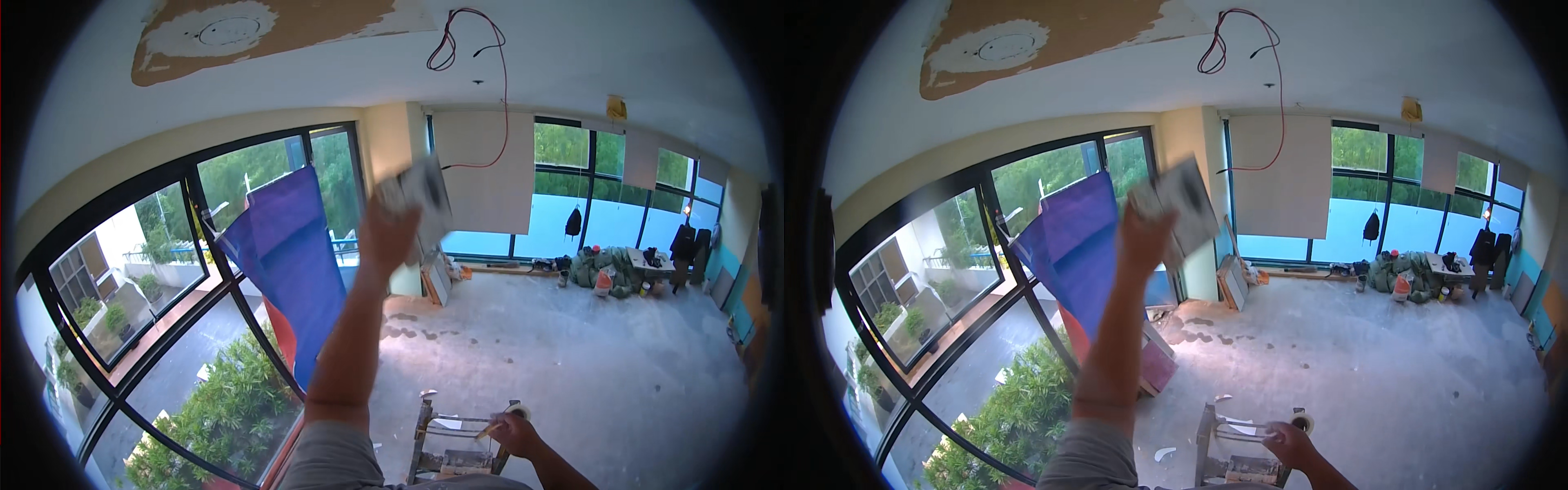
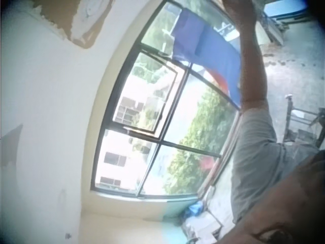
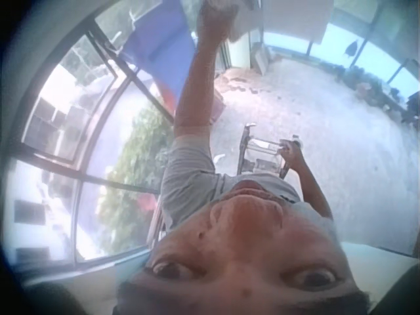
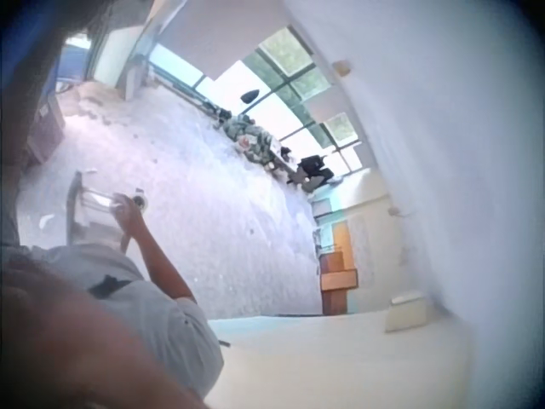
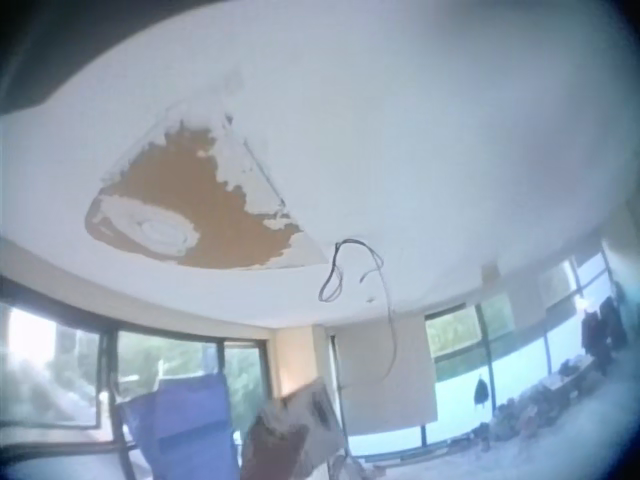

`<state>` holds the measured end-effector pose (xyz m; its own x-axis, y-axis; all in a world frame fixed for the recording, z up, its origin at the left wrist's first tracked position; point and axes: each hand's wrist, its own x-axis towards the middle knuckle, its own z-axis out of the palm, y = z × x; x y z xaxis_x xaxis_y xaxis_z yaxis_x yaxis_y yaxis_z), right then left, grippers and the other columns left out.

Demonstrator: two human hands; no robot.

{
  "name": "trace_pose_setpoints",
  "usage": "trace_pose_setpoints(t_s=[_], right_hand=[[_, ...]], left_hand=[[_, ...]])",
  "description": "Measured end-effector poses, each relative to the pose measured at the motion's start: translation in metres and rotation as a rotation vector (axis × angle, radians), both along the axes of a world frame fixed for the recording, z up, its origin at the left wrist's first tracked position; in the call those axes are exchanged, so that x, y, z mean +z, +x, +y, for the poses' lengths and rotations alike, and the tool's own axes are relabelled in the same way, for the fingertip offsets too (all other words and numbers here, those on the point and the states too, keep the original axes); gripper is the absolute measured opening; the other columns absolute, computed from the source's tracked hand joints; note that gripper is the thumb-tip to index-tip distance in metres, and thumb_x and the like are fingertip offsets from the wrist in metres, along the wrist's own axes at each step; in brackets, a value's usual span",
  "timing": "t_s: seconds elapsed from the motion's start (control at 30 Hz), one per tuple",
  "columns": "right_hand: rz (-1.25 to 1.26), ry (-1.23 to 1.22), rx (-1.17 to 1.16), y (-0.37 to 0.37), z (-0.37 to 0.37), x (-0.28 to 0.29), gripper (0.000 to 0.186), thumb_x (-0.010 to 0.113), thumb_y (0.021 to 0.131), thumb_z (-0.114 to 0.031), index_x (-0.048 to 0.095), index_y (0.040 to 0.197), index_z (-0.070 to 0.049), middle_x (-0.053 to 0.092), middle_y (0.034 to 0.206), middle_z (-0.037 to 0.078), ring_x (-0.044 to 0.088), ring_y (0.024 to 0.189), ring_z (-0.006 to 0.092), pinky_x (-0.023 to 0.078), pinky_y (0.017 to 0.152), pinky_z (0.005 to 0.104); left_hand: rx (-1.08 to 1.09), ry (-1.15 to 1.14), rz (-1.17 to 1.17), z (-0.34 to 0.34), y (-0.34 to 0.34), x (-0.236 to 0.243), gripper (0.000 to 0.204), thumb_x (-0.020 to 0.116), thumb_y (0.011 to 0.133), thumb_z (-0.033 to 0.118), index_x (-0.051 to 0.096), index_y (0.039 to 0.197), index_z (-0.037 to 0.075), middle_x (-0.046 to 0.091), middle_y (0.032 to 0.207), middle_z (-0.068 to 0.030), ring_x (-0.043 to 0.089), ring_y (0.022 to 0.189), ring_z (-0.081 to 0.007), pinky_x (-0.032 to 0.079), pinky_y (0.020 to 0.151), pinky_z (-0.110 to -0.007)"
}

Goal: The person applies and smooths compound onto a ceiling patch using a putty knife.

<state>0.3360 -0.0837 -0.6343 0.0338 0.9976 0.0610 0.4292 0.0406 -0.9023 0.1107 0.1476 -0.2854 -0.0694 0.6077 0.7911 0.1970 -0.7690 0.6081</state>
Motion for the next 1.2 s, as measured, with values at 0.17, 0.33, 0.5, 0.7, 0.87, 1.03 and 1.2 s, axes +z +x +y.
trace_pose_setpoints(t_s=[0.17,0.33,0.5,0.7,0.87,1.03,1.2], right_hand=[[-0.037,-0.094,-0.154,0.030,-0.028,-0.035,0.037,0.070,0.080,-0.024,0.061,0.107,0.001,0.068,0.094,0.012,0.066,0.085,0.0192,0.052,0.077,0.0314],[-0.099,-0.099,-0.306,0.043,-0.057,-0.053,0.034,0.071,0.079,-0.024,0.064,0.101,0.001,0.068,0.092,0.011,0.066,0.080,0.0192,0.053,0.073,0.0314],[-0.080,-0.113,-0.342,0.044,-0.070,-0.055,0.035,0.071,0.079,-0.024,0.064,0.102,0.001,0.068,0.093,0.011,0.066,0.079,0.0183,0.053,0.074,0.0309],[-0.057,-0.113,-0.355,0.049,-0.081,-0.064,0.035,0.071,0.079,-0.024,0.064,0.103,0.001,0.069,0.093,0.011,0.066,0.080,0.0182,0.053,0.075,0.0310],[-0.058,-0.135,-0.368,0.056,-0.089,-0.078,0.035,0.070,0.080,-0.025,0.064,0.103,0.001,0.069,0.095,0.012,0.067,0.083,0.0191,0.053,0.076,0.0312],[-0.055,-0.157,-0.343,0.063,-0.094,-0.072,0.035,0.071,0.080,-0.024,0.064,0.104,0.000,0.069,0.096,0.012,0.067,0.082,0.0199,0.054,0.075,0.0312],[-0.067,-0.146,-0.352,0.075,-0.084,-0.083,0.034,0.071,0.080,-0.023,0.064,0.103,0.000,0.069,0.094,0.011,0.067,0.081,0.0196,0.054,0.074,0.0309]], left_hand=[[0.266,0.370,-0.131,-0.023,0.001,0.162,0.046,0.061,0.078,0.031,0.054,0.110,-0.002,0.065,0.101,-0.0215,0.063,0.097,-0.0388,0.048,0.086,-0.043],[0.324,0.408,-0.129,-0.040,0.013,0.224,0.053,0.057,0.077,0.030,0.049,0.111,-0.009,0.061,0.107,-0.0286,0.061,0.100,-0.0422,0.047,0.090,-0.044],[0.471,0.366,-0.125,-0.040,0.028,0.238,0.054,0.054,0.077,0.026,0.044,0.116,-0.010,0.058,0.114,-0.0304,0.059,0.103,-0.0434,0.047,0.092,-0.043],[0.489,0.386,-0.097,-0.034,0.031,0.251,0.057,0.054,0.077,0.026,0.040,0.117,-0.013,0.057,0.113,-0.0317,0.059,0.104,-0.0431,0.047,0.092,-0.042],[0.481,0.332,-0.064,-0.016,0.024,0.267,0.059,0.054,0.077,0.026,0.039,0.118,-0.014,0.057,0.113,-0.0313,0.059,0.104,-0.0422,0.048,0.091,-0.041],[0.606,0.332,-0.129,-0.014,0.039,0.269,0.053,0.052,0.078,0.026,0.047,0.115,-0.011,0.060,0.108,-0.0287,0.059,0.105,-0.0384,0.049,0.090,-0.038],[0.975,0.481,0.530,-0.049,0.057,0.286,0.040,0.055,0.080,0.025,0.059,0.106,-0.005,0.059,0.112,-0.0241,0.055,0.108,-0.0352,0.043,0.093,-0.043]])
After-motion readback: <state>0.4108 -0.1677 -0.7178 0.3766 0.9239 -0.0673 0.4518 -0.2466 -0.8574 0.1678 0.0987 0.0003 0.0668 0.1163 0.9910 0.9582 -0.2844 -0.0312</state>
